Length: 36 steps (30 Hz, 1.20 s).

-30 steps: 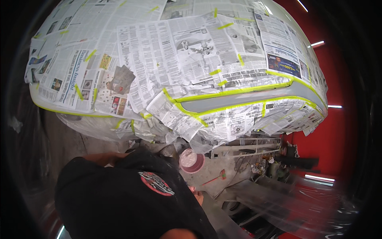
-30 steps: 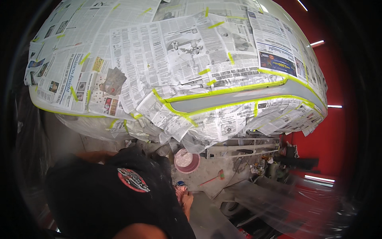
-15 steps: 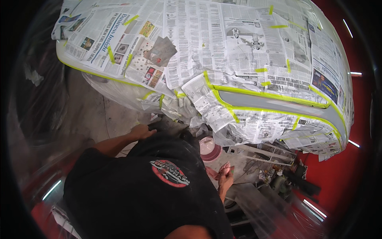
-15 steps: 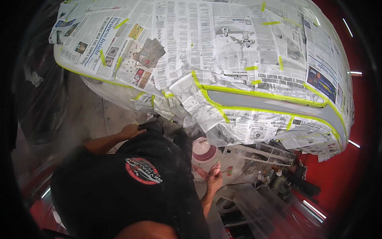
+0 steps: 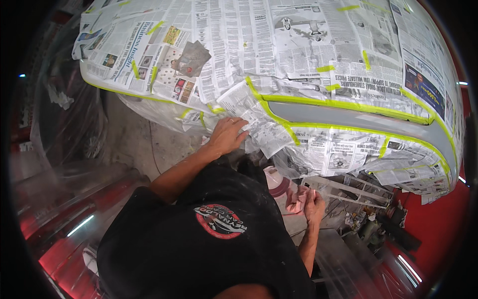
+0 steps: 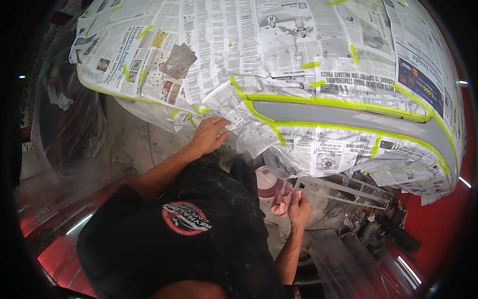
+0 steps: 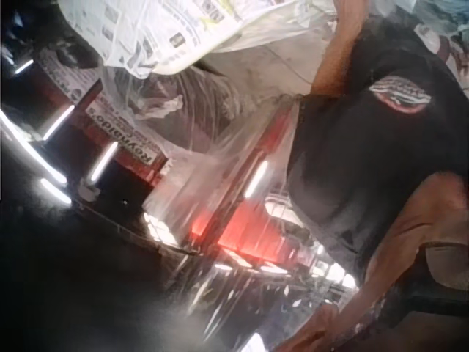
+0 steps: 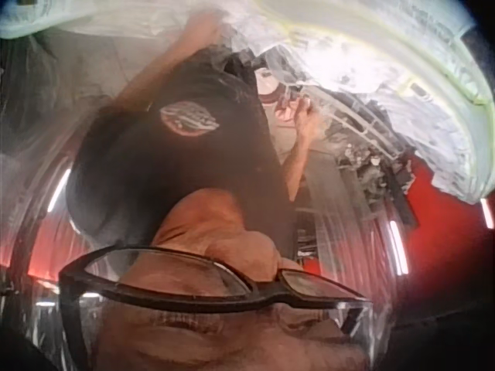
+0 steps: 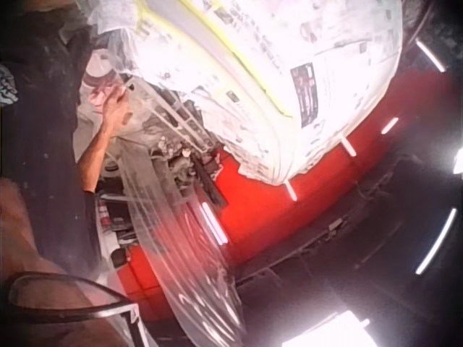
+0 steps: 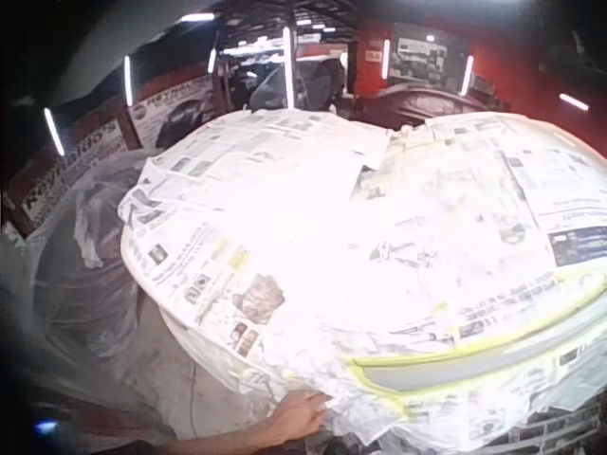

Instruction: The person applies and smooths body filler along the edges of a car hood covered with newspaper and masking tape. They use a pink cloth to wipe the surface and a metal scraper to level the filler, repeatedly dipping the scraper into a pink bucket to clean it.

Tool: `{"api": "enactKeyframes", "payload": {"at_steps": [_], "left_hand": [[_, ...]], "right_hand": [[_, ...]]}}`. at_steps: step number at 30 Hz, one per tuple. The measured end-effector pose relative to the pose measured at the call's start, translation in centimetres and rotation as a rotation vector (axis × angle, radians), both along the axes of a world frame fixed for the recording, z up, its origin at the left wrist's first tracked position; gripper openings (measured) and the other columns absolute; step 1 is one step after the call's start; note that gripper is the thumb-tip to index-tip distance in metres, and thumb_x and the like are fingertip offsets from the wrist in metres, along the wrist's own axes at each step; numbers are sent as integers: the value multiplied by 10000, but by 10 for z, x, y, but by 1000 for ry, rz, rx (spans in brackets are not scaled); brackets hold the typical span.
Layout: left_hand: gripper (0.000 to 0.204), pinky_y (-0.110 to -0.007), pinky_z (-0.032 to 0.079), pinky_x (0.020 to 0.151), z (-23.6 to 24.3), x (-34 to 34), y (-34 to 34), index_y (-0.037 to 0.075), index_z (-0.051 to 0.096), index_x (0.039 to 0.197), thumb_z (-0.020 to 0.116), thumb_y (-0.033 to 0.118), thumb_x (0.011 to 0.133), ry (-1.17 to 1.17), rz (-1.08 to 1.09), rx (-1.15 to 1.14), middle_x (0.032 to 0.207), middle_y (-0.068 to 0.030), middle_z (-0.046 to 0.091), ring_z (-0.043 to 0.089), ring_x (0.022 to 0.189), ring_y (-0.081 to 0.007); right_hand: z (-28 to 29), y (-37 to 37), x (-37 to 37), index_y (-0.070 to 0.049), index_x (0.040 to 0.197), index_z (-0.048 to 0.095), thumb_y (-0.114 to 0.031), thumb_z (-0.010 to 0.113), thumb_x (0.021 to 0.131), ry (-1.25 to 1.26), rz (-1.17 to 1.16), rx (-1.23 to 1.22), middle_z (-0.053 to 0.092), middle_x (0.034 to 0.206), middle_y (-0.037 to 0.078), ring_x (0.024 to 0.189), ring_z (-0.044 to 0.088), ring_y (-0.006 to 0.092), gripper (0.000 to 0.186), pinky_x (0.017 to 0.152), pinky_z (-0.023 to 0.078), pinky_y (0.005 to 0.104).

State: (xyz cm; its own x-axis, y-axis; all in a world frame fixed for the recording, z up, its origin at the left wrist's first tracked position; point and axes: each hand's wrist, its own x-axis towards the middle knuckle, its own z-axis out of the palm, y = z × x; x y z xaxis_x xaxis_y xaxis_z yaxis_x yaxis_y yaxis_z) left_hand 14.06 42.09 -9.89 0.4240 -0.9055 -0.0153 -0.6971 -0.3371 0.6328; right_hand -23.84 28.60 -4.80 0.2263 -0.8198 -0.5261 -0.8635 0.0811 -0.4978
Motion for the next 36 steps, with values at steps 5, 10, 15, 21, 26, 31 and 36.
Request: {"api": "enactKeyframes", "payload": {"at_steps": [5, 10, 15, 21, 26, 31, 36], "left_hand": [[420, -469, 466, 898, -26, -25, 33, 31, 626, 1161, 630, 344, 881, 227, -136, 395, 1086, -191, 654, 597, 1041, -392], [504, -460, 475, 900, -34, -36, 67, 35, 617, 1191, 629, 432, 881, 195, -228, 624, 1093, -216, 653, 606, 1042, -389], [534, -455, 476, 901, -62, -52, 63, 26, 623, 1179, 650, 453, 860, 285, -105, 463, 1100, -210, 656, 614, 1025, -388], [533, -425, 490, 904, -83, -36, 70, 16, 632, 1179, 649, 440, 855, 429, -23, 577, 1106, -212, 665, 637, 1028, -359], [507, -399, 511, 889, -108, -17, 131, 2, 637, 1194, 644, 385, 861, 338, 227, 637, 1083, -203, 687, 671, 991, -330], [458, -412, 497, 905, -119, -13, 171, 9, 678, 1104, 613, 391, 861, 471, 306, 769, 1041, -214, 687, 651, 1010, -365], [437, -399, 505, 888, -142, -6, 187, 14, 691, 1085, 610, 383, 866, 525, 307, 723, 1032, -206, 693, 663, 987, -347]], "right_hand": [[-6, -35, -11, -1, 1057, 625, -250, 576, 992, -611, -457, -38, 646, 994, 36, 851, 570, 91, 262, 734, 475, 242], [91, -127, 4, -14, 1014, 587, -150, 665, 932, -882, -468, -579, 651, 966, 65, 849, 614, 115, 177, 742, 523, 258], [202, -232, 6, 13, 1006, 591, -110, 696, 904, -899, -371, -1265, 666, 955, 105, 852, 631, 146, 191, 748, 542, 284], [192, -417, -5, 46, 1250, 491, -292, 494, 1003, -18, 78, -1445, 622, 1069, 202, 991, 579, 259, 420, 854, 457, 346], [118, -424, 49, -62, 1434, 382, -389, 344, 1015, 95, 91, -1543, 464, 1359, 269, 1322, 328, 461, 533, 1097, 235, 558], [79, -343, 83, -22, 1367, 505, -367, 341, 1025, 0, 17, -1442, 448, 1390, 256, 1360, 307, 417, 512, 1127, 191, 563], [-16, -173, 198, 58, 1344, 482, -213, 419, 1010, -19, 209, -1281, 391, 1433, 269, 1369, 238, 494, 435, 1156, 130, 571]]}}
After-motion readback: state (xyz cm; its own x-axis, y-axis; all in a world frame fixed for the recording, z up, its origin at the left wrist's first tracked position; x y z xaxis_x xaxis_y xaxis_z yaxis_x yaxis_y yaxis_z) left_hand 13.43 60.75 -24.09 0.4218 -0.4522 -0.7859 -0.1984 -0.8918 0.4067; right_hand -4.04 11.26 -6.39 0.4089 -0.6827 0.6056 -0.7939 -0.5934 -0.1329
